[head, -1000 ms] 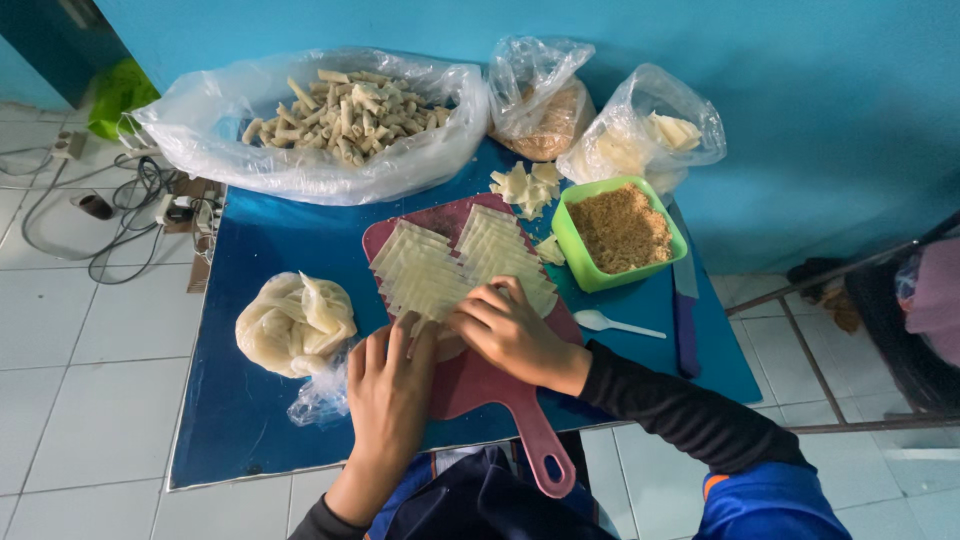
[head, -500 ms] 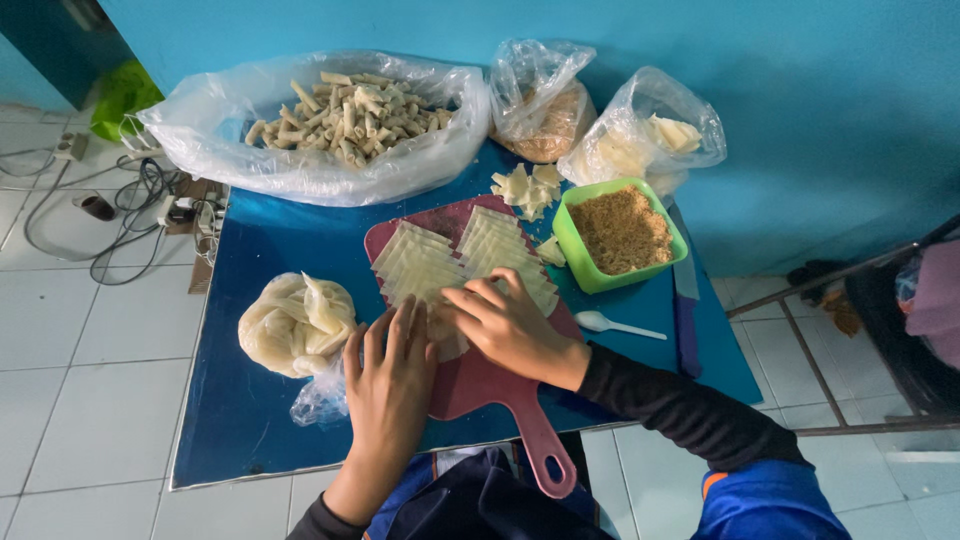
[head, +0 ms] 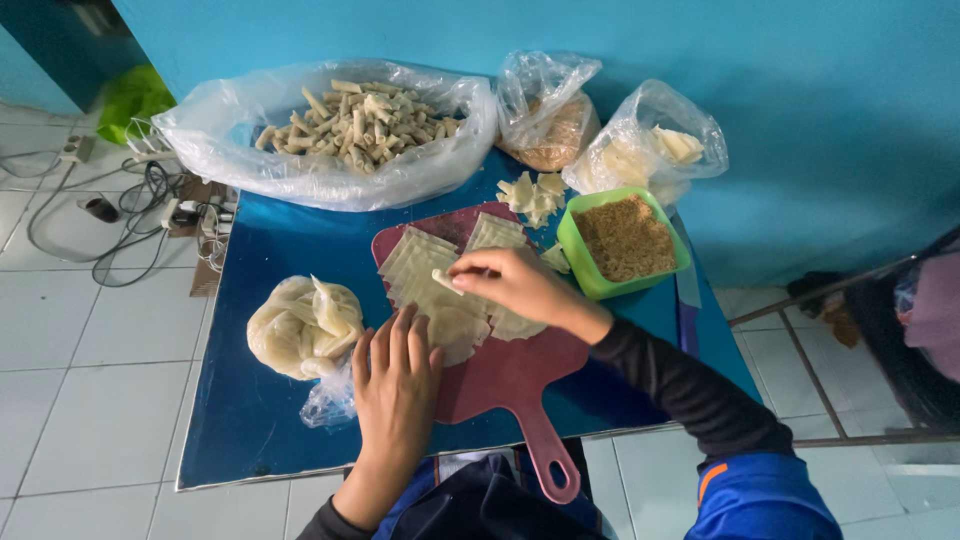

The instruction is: The person pinches and folds pieces of dough by hand on a paddle-shaped board, pressing each piece closed and arranging the shaped pieces in rows. They occasionally reach into a green container of brown crumbs and pick up new dough pieces from a plastic bag to continue shaping.

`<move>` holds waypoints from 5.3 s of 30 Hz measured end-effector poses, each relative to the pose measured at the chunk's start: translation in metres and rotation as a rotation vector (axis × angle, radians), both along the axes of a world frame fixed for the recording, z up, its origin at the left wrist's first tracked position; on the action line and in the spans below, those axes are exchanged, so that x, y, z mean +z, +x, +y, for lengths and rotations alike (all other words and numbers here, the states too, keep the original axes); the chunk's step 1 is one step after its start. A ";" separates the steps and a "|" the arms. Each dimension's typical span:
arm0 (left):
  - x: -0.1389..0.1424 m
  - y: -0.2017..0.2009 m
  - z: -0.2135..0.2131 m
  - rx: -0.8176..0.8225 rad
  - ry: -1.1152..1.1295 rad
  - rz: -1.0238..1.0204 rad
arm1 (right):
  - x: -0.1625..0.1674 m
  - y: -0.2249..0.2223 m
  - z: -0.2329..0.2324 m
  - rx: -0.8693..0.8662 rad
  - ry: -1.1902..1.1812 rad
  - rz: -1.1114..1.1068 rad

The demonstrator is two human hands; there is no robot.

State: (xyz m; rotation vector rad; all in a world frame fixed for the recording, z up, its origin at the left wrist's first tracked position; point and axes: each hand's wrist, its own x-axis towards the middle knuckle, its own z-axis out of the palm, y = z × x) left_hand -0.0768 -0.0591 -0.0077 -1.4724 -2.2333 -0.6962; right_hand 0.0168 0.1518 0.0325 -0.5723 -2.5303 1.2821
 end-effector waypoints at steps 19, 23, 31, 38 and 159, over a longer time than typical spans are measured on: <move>-0.001 -0.001 0.001 -0.007 0.000 0.012 | 0.060 0.032 0.078 -0.251 0.618 0.283; 0.002 0.003 0.001 -0.025 -0.008 0.090 | 0.041 0.096 0.110 -0.203 0.909 -0.230; 0.001 0.016 0.002 0.173 -0.113 0.000 | 0.007 0.126 0.130 -0.146 0.426 -0.551; -0.004 0.012 -0.005 0.184 -0.078 -0.031 | 0.013 0.121 0.105 -0.186 0.579 -0.260; 0.019 0.011 -0.011 -0.220 0.111 -0.257 | 0.020 0.074 -0.035 -0.118 0.899 0.155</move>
